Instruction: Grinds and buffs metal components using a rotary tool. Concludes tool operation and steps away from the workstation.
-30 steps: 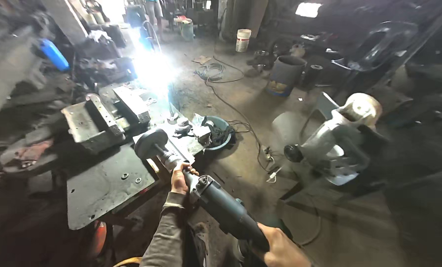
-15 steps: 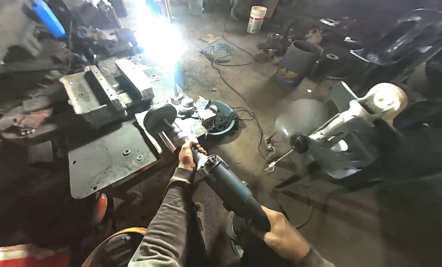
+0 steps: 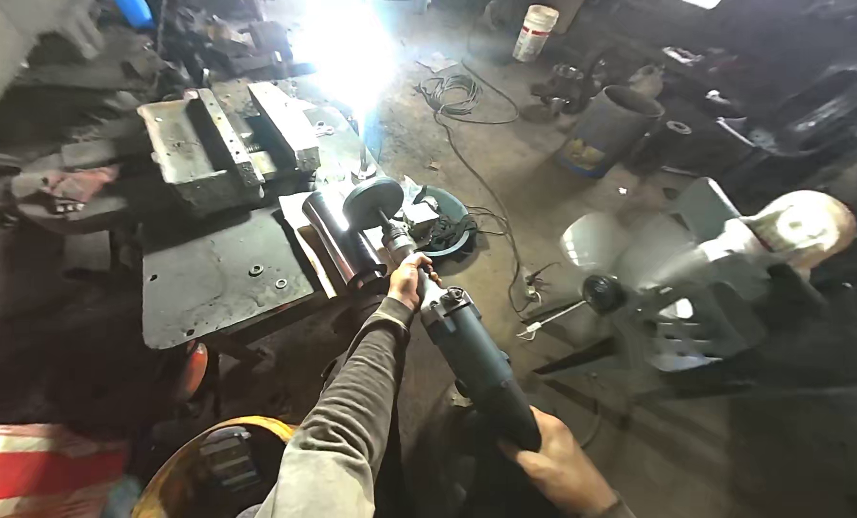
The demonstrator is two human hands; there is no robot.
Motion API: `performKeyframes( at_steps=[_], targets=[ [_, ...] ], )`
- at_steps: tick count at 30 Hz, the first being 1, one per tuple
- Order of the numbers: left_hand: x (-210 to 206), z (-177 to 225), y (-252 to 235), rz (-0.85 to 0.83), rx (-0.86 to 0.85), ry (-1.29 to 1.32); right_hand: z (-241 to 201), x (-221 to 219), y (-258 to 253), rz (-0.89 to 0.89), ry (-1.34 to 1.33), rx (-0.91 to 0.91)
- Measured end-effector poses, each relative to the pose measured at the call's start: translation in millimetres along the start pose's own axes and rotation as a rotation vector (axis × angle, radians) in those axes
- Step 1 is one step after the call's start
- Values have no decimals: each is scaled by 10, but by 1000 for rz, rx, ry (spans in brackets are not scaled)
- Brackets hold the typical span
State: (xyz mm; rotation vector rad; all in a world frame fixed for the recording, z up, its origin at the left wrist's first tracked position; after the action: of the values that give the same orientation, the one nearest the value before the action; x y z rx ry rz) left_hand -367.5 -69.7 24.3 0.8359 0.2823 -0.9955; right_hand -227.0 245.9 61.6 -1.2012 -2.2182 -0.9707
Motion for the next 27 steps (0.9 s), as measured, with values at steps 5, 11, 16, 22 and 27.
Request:
performKeyframes(
  at_steps=[5,11,16,22,27],
  targets=[
    [-5,39,57,-7,14,13,-12,17,38,-5,6,7],
    [205,148,312,-45,-85,-8,-49,-8,71,-23,75,50],
    [416,217,460,0,-142,56,-65,-32,40,-114,174,50],
    [508,223,518,55,-168,94,-75,-51,32,-166,188,47],
    [384,201,480,56,-151,102,-29,-28,48,-135,194,37]
  ],
)
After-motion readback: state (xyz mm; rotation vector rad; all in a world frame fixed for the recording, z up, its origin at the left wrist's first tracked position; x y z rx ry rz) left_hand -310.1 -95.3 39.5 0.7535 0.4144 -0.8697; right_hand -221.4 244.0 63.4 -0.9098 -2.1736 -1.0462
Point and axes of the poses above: each hand's wrist, its own y-axis away from the middle knuckle, its own x-axis out of the back of the hand, z = x × y, the point moved 2 cm from there along -y, towards the middle knuckle, and after that the axes turned 1 degree about y, right-handed, at the moved point
